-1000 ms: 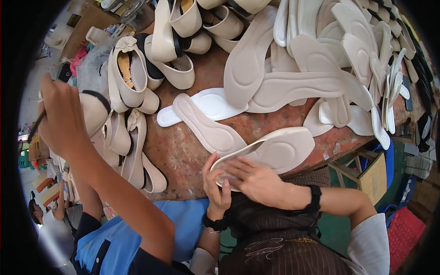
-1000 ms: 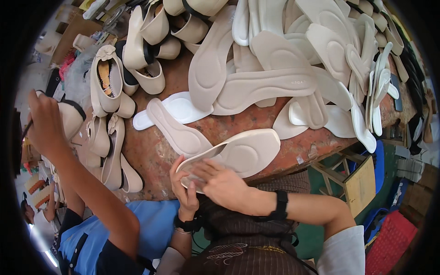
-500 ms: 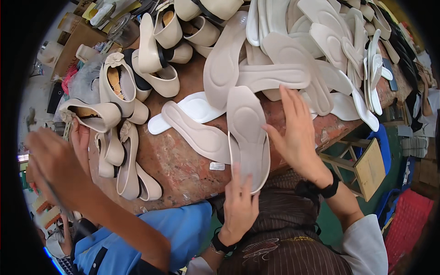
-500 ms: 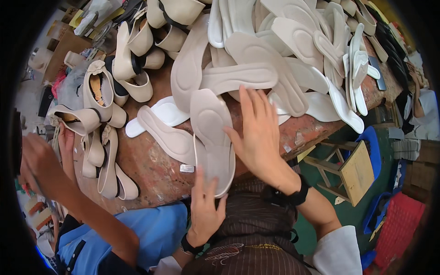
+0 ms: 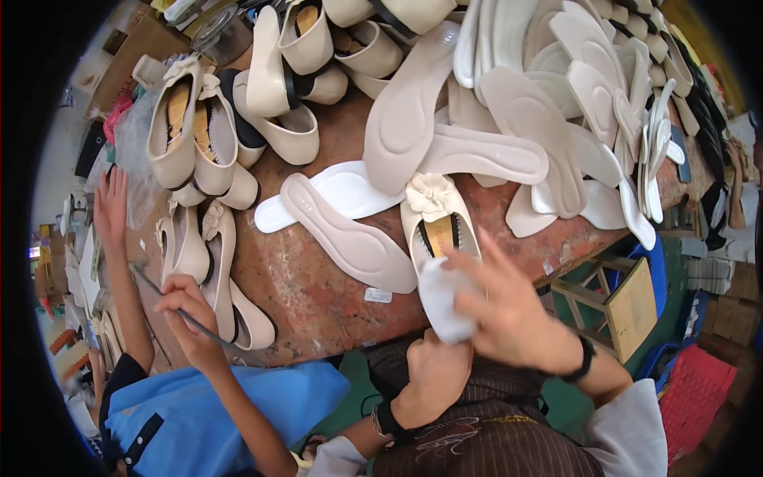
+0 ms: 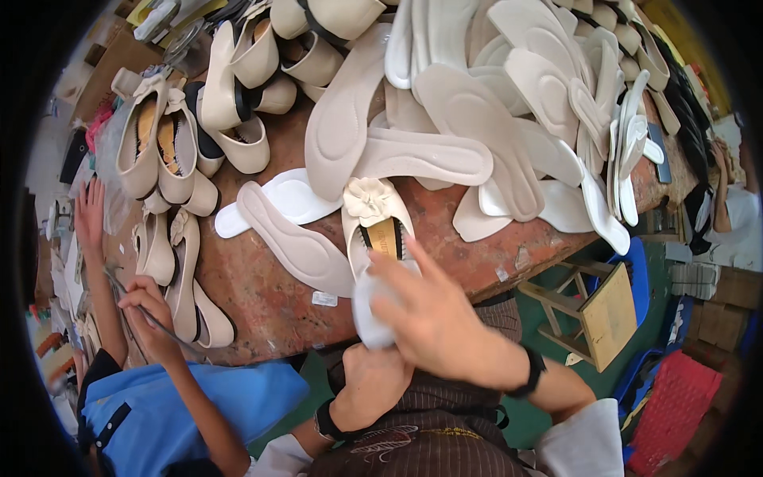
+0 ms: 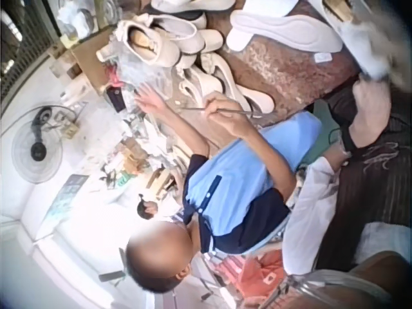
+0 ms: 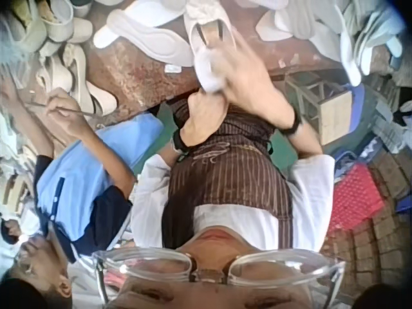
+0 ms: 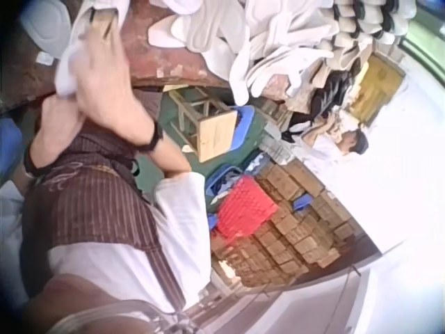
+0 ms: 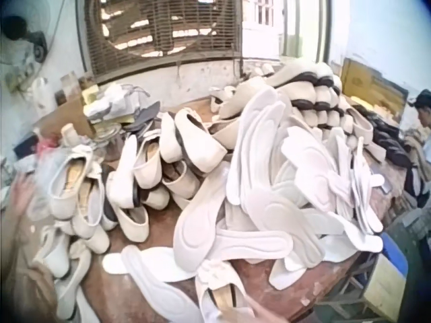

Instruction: The person inserts white insoles into beige high-heeled shoes on a cluttered workbench. They repeatedly pick up a shoe, place an insole inside, and press it down with their hand. The camera shakes violently at times, obscuring the view.

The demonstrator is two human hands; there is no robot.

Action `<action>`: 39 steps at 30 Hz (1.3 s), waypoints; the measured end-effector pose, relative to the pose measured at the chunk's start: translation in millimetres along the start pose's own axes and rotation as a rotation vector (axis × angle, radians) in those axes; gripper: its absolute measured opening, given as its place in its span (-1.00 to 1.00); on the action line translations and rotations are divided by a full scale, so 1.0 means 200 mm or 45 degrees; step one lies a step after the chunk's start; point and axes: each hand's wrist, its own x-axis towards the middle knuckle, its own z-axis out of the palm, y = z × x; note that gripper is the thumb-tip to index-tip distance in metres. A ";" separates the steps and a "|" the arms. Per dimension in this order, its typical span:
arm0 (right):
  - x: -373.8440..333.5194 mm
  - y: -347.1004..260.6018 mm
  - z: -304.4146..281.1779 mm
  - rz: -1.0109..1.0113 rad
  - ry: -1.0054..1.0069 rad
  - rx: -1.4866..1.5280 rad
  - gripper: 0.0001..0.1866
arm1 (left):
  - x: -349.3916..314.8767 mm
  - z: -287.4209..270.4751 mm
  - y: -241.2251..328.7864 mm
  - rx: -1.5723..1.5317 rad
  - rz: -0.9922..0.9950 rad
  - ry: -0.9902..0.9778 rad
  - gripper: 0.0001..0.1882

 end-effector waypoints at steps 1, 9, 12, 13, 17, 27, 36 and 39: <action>-0.10 -0.07 0.01 0.034 -0.080 0.011 -0.69 | -0.01 0.02 -0.02 -0.062 0.048 0.069 -0.74; 0.16 0.15 0.18 0.171 -0.166 -0.336 -0.49 | 0.09 -0.09 0.02 0.088 0.006 -0.134 -0.56; 0.20 0.11 0.16 0.222 -0.252 -0.365 -0.47 | 0.07 -0.06 0.01 0.088 -0.008 -0.123 -0.57; 0.09 0.08 0.21 0.168 -0.122 -0.432 -0.49 | 0.06 -0.04 0.00 0.070 -0.019 -0.166 -0.59; 0.16 0.13 0.27 0.157 -0.009 -0.487 -0.55 | 0.06 -0.05 0.02 0.068 -0.031 -0.143 -0.64; 0.07 0.06 0.23 0.224 -0.325 -0.481 -0.38 | 0.06 -0.03 -0.03 -0.022 0.003 -0.229 -0.70; 0.04 0.05 0.29 0.105 -0.066 -0.504 -0.44 | 0.06 -0.07 -0.05 -0.089 -0.004 -0.290 -0.68; 0.26 0.15 0.27 0.291 -0.275 -0.600 -0.64 | 0.11 -0.11 0.00 -0.087 0.035 -0.197 -0.69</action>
